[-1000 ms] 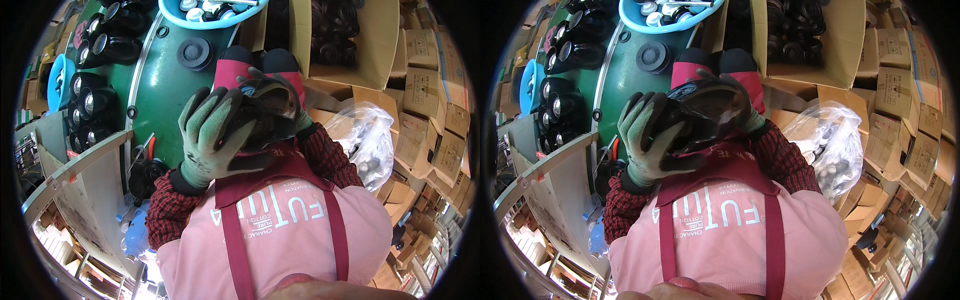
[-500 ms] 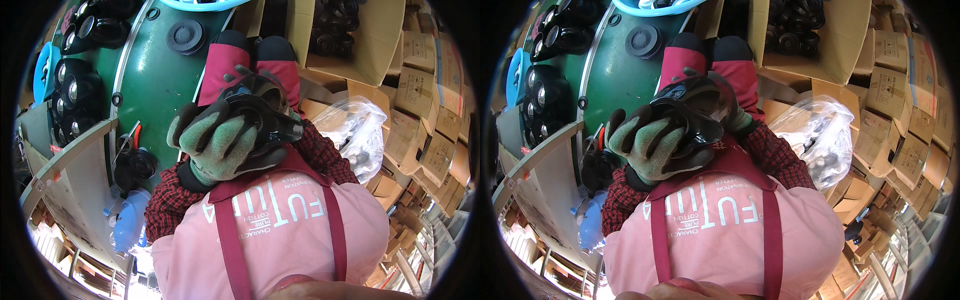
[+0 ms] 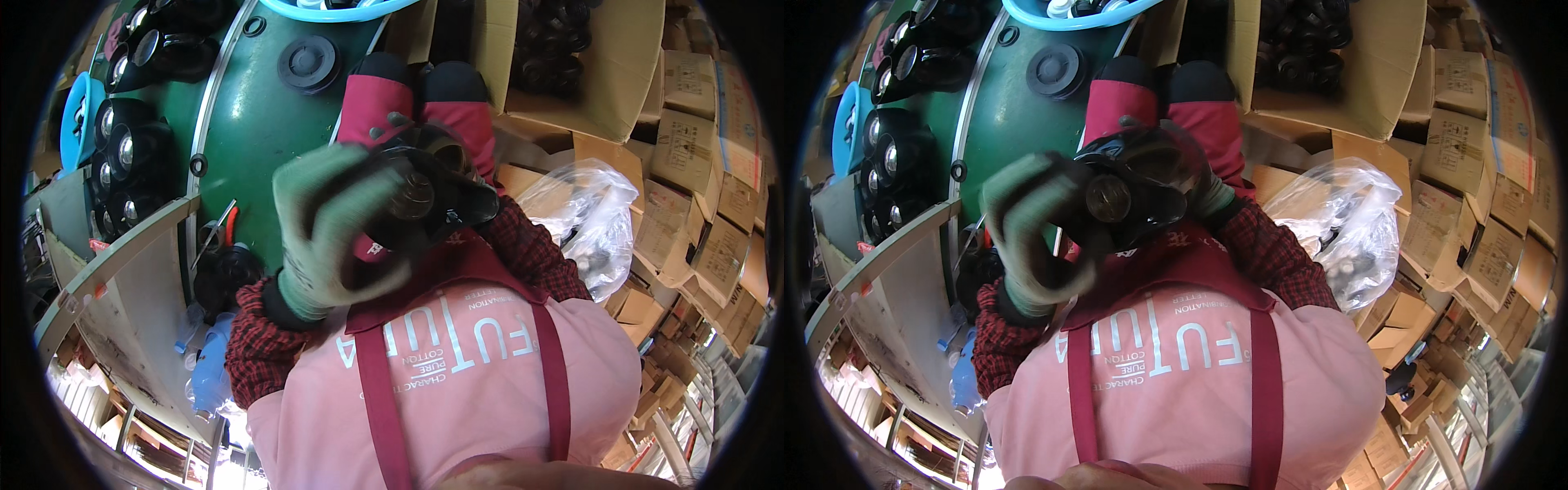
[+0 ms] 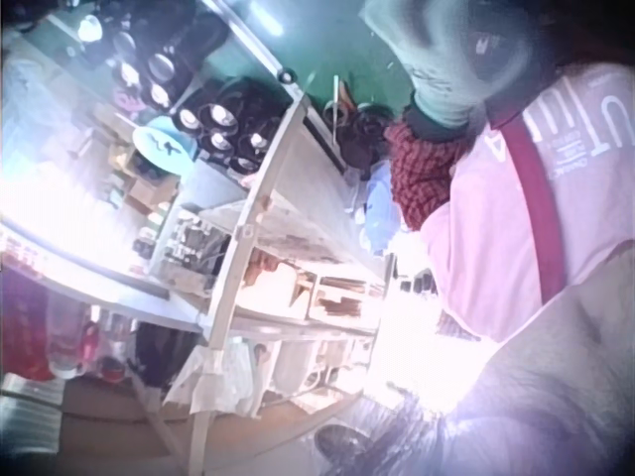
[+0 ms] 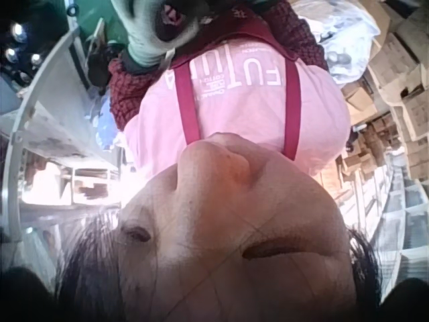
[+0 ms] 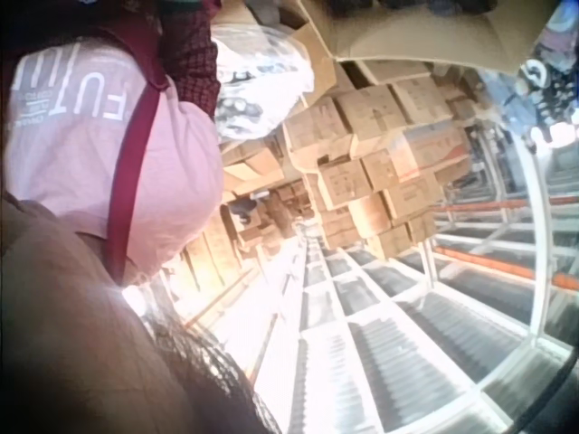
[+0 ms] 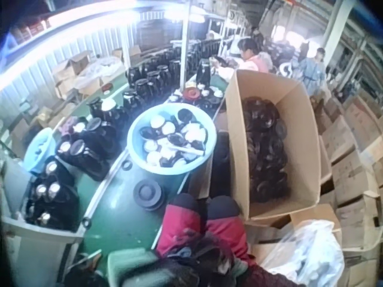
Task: The person assembles black kettles by inserting a metal component into the base and securing a lid. They handle each kettle one at a time, placing the finished units into a cardboard box.
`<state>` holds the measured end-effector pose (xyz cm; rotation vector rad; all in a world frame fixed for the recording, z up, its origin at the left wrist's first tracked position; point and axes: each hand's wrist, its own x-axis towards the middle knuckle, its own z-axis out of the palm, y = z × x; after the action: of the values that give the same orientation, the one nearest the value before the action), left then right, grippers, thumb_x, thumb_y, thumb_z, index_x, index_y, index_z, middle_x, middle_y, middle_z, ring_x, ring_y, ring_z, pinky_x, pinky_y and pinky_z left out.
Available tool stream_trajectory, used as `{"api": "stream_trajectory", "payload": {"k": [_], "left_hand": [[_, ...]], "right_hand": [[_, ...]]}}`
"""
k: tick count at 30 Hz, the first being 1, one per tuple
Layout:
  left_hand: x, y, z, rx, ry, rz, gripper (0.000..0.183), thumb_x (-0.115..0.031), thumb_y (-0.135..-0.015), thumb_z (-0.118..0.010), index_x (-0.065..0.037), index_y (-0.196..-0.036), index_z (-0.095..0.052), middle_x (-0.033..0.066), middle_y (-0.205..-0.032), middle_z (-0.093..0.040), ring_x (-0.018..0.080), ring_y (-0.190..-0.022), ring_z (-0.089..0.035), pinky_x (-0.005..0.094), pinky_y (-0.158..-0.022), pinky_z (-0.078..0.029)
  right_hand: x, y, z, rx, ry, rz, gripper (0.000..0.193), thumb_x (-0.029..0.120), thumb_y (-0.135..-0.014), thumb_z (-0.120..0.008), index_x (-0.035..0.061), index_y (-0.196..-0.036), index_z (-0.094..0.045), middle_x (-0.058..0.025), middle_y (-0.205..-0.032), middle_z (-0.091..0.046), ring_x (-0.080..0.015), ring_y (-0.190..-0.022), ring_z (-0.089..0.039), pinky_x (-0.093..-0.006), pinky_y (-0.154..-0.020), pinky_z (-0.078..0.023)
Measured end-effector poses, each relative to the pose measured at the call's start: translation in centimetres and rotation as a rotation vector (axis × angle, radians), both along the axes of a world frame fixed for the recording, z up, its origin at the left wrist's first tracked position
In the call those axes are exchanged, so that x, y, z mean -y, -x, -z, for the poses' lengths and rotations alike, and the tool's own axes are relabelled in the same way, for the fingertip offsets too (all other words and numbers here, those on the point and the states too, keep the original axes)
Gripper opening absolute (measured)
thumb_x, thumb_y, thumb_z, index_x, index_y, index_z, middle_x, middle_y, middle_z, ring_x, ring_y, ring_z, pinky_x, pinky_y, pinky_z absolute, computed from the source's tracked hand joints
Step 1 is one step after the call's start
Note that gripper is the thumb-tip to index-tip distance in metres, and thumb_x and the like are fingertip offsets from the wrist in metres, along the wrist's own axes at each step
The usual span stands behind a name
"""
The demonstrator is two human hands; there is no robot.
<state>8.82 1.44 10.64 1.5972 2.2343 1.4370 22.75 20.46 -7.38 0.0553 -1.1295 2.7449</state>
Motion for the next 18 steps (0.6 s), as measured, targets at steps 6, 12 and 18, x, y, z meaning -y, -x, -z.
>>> {"api": "stream_trajectory", "payload": {"k": [6, 12, 18], "left_hand": [[-0.3, 3.1, -3.5, 0.086, 0.526, 0.153, 0.072, -0.005, -0.073, -0.081, -0.012, -0.143, -0.066, 0.0180, -0.130, -0.062, 0.0409, -0.119, -0.064, 0.0480, -0.105, -0.053], [-0.6, 3.3, -2.5, 0.120, 0.574, 0.207, 0.071, -0.006, -0.076, -0.081, -0.011, -0.145, -0.065, 0.0174, -0.123, -0.064, 0.0403, -0.115, -0.064, 0.0477, -0.099, -0.054], [-0.9, 3.8, -1.2, 0.146, 0.530, 0.210, 0.069, -0.005, -0.077, -0.080, -0.013, -0.145, -0.066, 0.0175, -0.116, -0.064, 0.0397, -0.108, -0.066, 0.0459, -0.095, -0.055]], "right_hand": [[-0.1, -0.4, 1.2, -0.038, -0.209, -0.058, 0.057, 0.023, -0.112, -0.054, 0.0048, -0.163, -0.035, -0.0205, -0.169, -0.036, -0.0309, -0.151, -0.047, -0.0454, -0.124, -0.043], [1.0, -3.5, 3.3, 0.114, 0.030, -0.139, 0.067, 0.018, -0.111, -0.055, 0.0092, -0.169, -0.022, -0.0189, -0.167, -0.040, -0.0310, -0.149, -0.049, -0.0452, -0.124, -0.043], [-0.8, -7.3, 9.2, 0.355, -0.238, -0.310, 0.075, 0.028, -0.111, -0.058, 0.0127, -0.172, -0.018, -0.0125, -0.174, -0.031, -0.0248, -0.159, -0.034, -0.0416, -0.131, -0.031]]}}
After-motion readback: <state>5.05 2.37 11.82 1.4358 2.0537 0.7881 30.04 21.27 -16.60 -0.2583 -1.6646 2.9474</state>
